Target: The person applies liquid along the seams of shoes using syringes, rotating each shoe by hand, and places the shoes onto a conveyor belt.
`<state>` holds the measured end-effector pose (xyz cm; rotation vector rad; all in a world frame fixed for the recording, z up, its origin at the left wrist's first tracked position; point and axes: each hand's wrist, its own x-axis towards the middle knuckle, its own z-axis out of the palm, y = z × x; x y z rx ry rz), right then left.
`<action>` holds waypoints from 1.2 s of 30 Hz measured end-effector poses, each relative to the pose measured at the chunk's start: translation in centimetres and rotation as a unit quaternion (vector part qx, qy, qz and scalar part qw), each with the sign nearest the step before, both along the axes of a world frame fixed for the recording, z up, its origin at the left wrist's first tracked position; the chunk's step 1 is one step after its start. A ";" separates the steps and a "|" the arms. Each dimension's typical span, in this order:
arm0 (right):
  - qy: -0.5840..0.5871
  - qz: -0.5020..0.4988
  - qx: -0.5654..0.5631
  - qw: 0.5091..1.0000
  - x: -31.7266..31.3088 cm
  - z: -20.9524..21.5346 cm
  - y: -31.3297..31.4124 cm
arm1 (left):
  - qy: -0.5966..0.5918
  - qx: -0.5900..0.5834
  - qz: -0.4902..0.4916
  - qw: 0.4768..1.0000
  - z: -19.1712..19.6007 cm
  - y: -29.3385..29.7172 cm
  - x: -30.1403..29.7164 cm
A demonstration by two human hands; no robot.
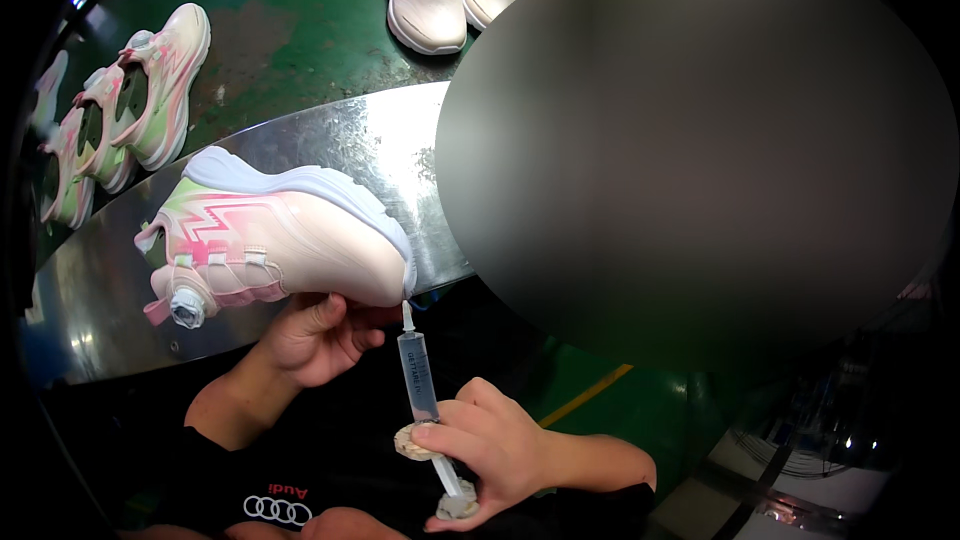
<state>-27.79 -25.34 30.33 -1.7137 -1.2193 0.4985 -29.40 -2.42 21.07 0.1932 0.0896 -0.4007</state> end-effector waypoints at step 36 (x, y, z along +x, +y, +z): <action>-0.294 -0.159 0.016 0.942 10.0 -10.0 5.7 | 0.115 0.283 0.132 0.943 5.1 8.1 -11.1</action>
